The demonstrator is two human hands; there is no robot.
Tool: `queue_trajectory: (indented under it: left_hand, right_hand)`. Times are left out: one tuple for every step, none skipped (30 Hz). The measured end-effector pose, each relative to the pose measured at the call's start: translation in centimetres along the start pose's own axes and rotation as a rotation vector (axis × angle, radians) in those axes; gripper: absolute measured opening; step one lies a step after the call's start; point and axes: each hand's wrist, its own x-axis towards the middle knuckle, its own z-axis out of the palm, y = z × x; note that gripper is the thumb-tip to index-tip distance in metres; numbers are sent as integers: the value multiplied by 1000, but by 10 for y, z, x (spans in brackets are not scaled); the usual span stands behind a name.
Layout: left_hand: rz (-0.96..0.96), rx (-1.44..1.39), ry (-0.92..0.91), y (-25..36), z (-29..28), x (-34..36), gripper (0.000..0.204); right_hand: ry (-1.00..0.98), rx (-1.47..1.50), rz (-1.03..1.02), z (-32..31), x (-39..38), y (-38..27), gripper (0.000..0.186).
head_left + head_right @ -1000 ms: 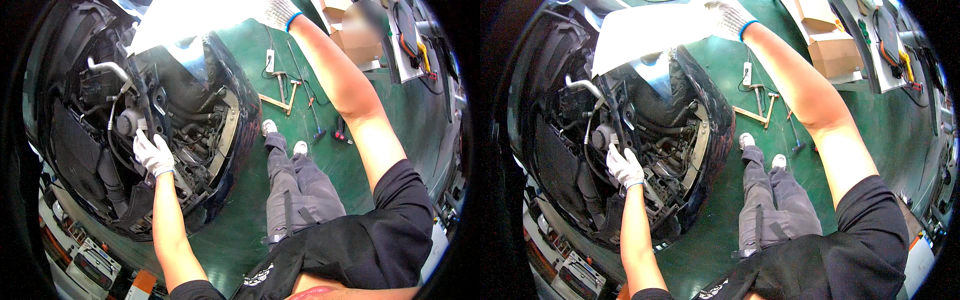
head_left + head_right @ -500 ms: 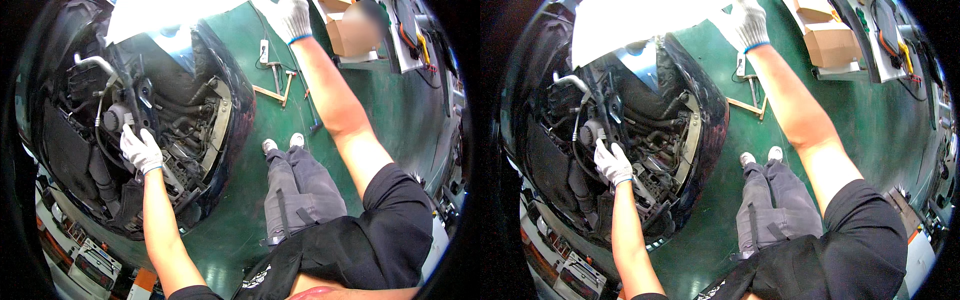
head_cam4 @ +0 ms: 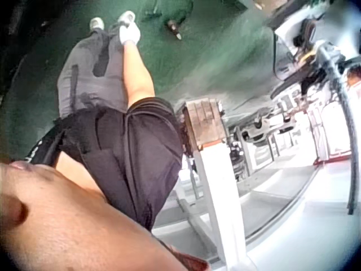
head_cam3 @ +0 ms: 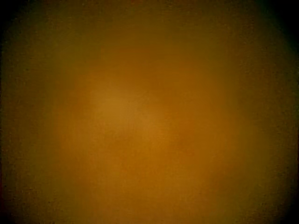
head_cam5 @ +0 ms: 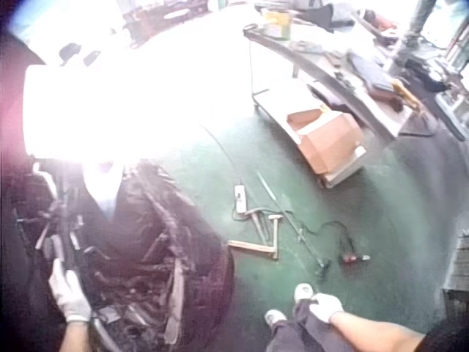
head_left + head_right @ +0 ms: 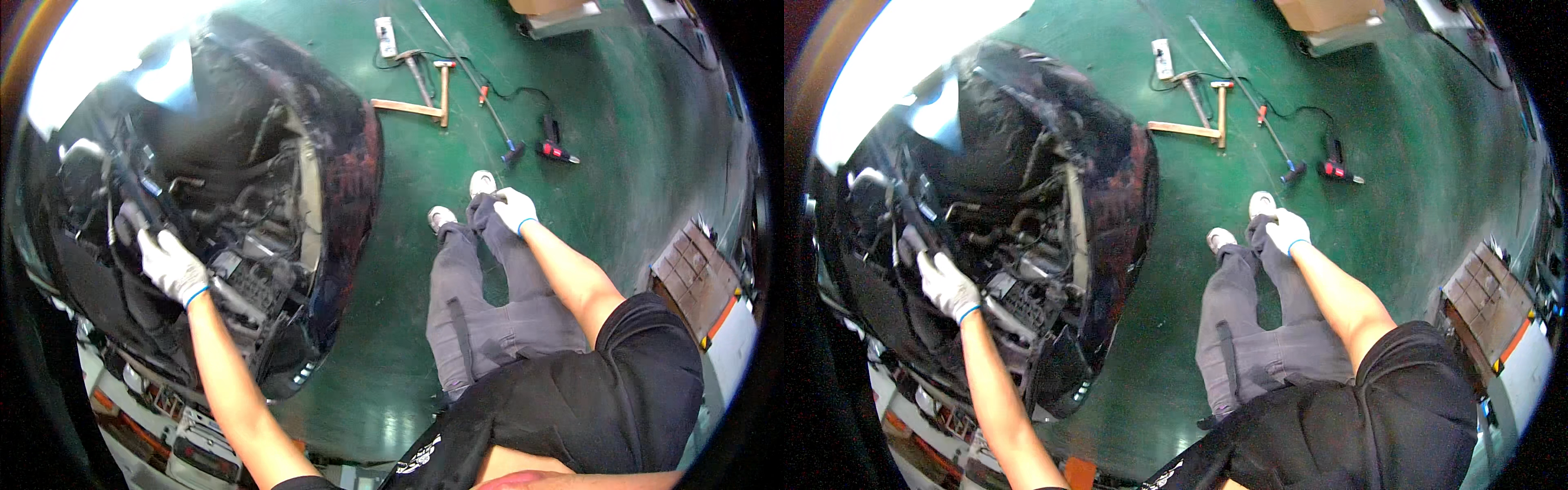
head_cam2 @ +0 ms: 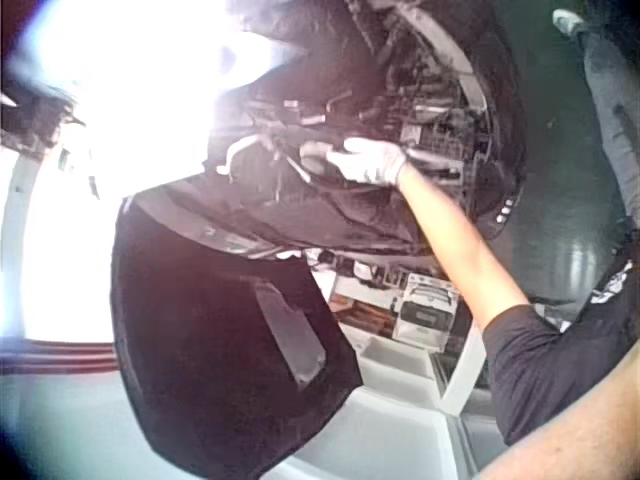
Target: The person is repairing a damaged black car bumper. They use a heat gun to warm the plastic, a long metal rod to push out dents from the inside, and a wooden block to smooth the surface. The person also uses a white paper template to check the alignment of the repaired area.
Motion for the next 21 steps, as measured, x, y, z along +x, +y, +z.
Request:
queue_trajectory:
  left_hand:
    - [-25,-58,-69,23,-9,11,50]
    - [-66,-86,-99,35,-16,9,50]
    - [-34,-80,-93,26,-15,7,52]
    - [-68,-92,-119,14,-12,3,55]
    - [-15,-51,-77,-2,-3,0,56]
    - [-26,-78,-93,-18,5,2,56]
    - [-42,-90,-104,-35,12,5,56]
    - [-23,-87,-109,-52,20,8,55]
    - [-17,-74,-106,-71,29,10,54]
    - [-10,-78,-102,-93,39,14,52]
    - [-5,-72,-94,-108,41,15,51]
    - [-77,-216,-151,-38,41,16,47]
    - [347,175,-77,-144,23,17,47]
    - [422,231,-85,-148,14,9,48]
    - [424,300,-131,-159,-12,18,48]
    - [374,338,-162,-179,-22,18,48]
    - [536,589,-203,-149,-19,19,49]
    - [309,313,-318,-111,-25,20,52]
    - [60,56,-361,-80,-41,18,56]
    - [-16,128,-365,-85,-73,10,58]
    - [179,307,-435,3,-75,20,60]
  right_hand:
    - [56,47,89,-8,2,26,38]
    - [122,47,79,-13,8,52,39]
    - [192,39,31,-21,18,72,41]
    - [208,54,45,-32,28,92,42]
    - [225,117,87,-39,38,115,42]
    - [232,106,118,-43,50,137,40]
    - [212,123,134,-49,55,152,39]
    - [182,106,167,-49,63,176,39]
    - [148,87,182,-47,78,198,39]
    - [97,-19,220,-47,92,215,40]
    - [43,-122,250,-44,107,233,41]
    - [-6,-215,291,-38,118,254,42]
    - [-56,-295,266,-33,162,256,45]
    - [-1,-266,343,-40,170,250,46]
    - [42,-237,349,-39,181,241,48]
    - [285,-130,166,-26,201,262,48]
    - [212,-205,348,-42,211,264,49]
    - [278,-172,352,-50,210,256,50]
    - [336,-177,282,-54,223,260,52]
    - [378,-133,270,-52,246,250,50]
    - [435,-93,266,-66,269,325,49]
